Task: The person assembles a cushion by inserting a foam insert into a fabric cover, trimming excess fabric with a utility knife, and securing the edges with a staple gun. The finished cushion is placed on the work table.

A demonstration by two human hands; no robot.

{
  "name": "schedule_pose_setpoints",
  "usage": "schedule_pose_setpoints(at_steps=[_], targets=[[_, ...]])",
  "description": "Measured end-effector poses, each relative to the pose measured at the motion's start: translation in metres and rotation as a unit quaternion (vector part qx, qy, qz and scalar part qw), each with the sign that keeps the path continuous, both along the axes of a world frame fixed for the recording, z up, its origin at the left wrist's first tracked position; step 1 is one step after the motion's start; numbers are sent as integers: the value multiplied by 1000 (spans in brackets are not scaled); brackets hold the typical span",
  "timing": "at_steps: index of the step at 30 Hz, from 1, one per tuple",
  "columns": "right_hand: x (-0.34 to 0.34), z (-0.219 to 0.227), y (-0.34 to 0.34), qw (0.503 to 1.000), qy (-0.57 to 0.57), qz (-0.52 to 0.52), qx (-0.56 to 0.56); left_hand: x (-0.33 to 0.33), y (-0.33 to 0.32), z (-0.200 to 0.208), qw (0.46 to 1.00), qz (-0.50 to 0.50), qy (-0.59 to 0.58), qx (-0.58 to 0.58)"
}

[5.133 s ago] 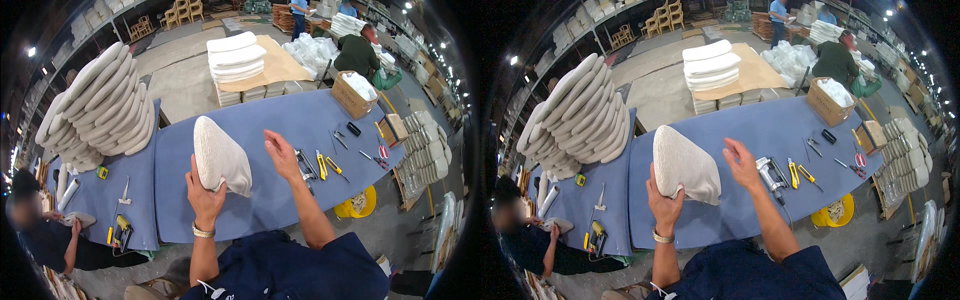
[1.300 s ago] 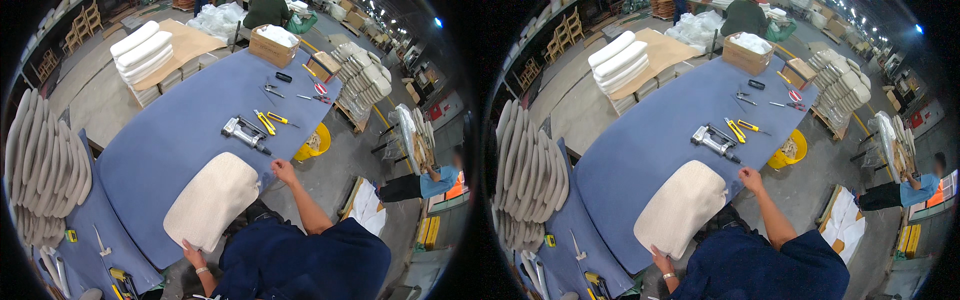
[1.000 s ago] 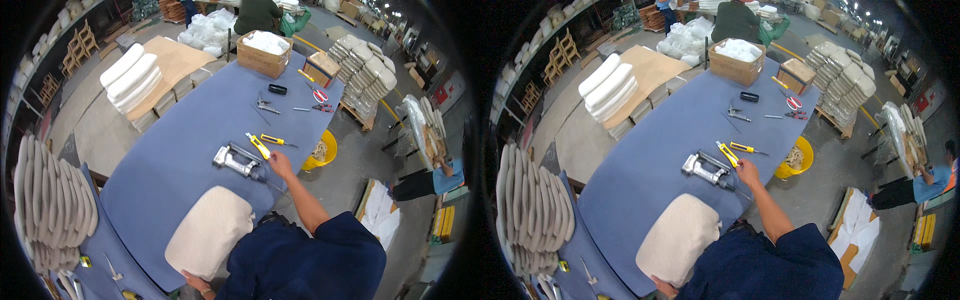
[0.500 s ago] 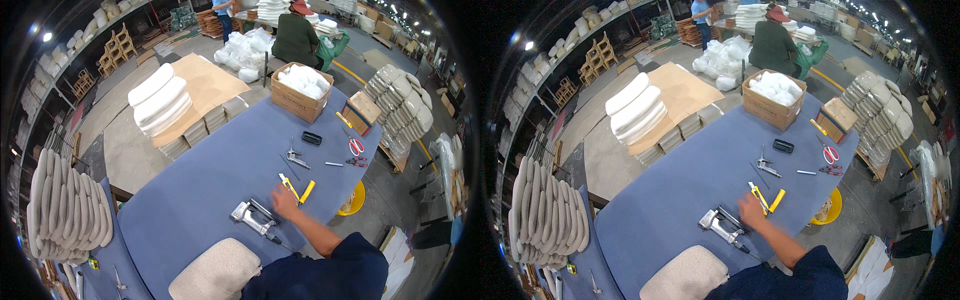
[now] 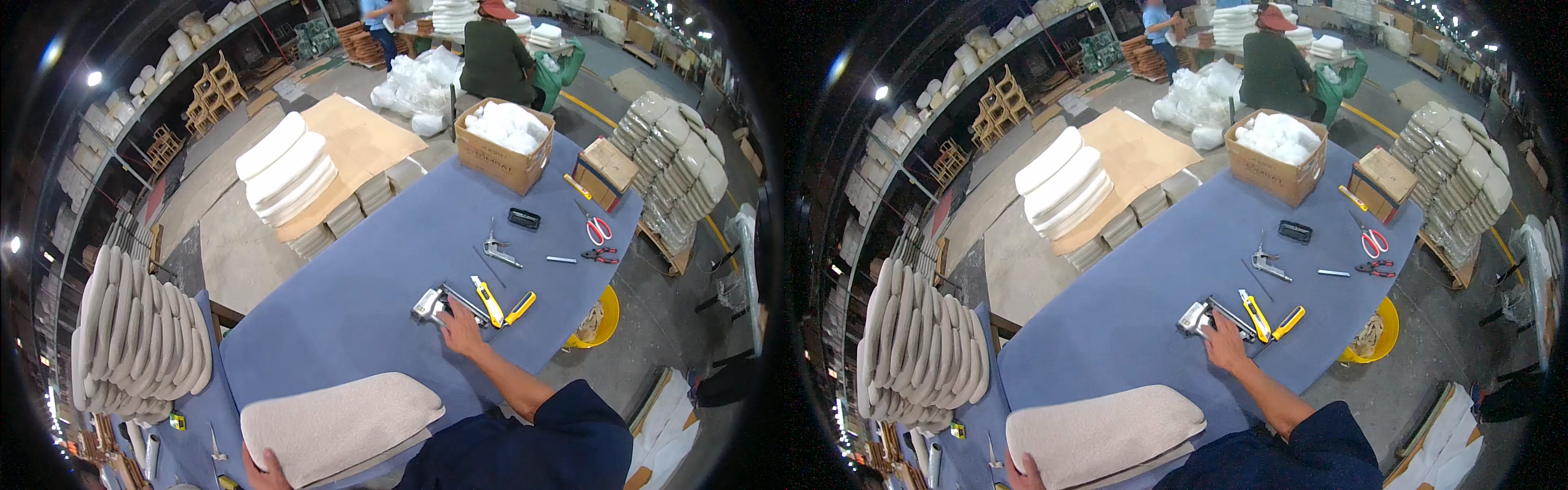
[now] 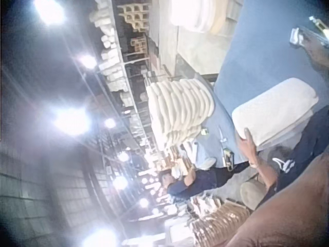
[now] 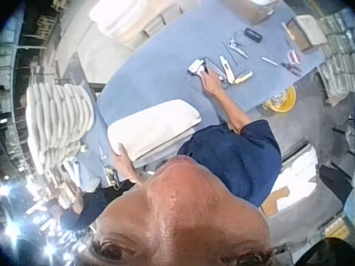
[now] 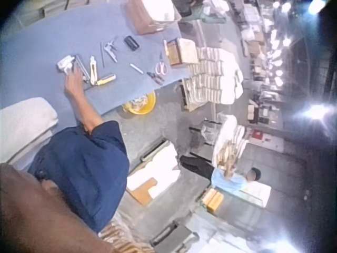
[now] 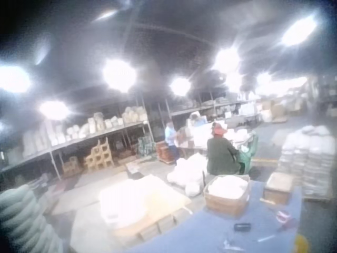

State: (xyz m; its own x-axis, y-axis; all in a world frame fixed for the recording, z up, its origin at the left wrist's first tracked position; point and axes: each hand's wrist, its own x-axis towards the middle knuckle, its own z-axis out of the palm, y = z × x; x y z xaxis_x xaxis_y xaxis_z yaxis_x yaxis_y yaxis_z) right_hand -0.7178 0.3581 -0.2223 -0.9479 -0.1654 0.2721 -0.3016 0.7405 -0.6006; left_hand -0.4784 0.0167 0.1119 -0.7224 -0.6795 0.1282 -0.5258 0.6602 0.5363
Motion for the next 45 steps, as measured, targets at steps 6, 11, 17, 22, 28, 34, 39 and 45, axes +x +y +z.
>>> schedule_pose_setpoints(at_steps=[6,11,17,22,28,34,39,45], targets=[[1,216,-61,910,-152,219,-318,-53,51,-12,964,-186,185,-49],[53,345,-60,923,-72,332,-178,-54,120,1,902,-387,94,168],[122,380,-20,978,-101,150,105,-51,62,-128,758,-496,54,421],[206,362,-33,988,-47,125,77,-64,3,-184,864,-462,48,194],[294,356,-72,987,-69,146,15,-83,-26,-234,750,-639,41,165],[335,379,-62,996,-31,-15,-83,-40,-56,-147,721,-671,-96,142],[254,320,-53,976,-34,-55,-208,-22,-104,-147,766,-541,-59,344],[238,29,-26,970,-144,-182,69,0,-109,-290,870,-470,-59,137]])
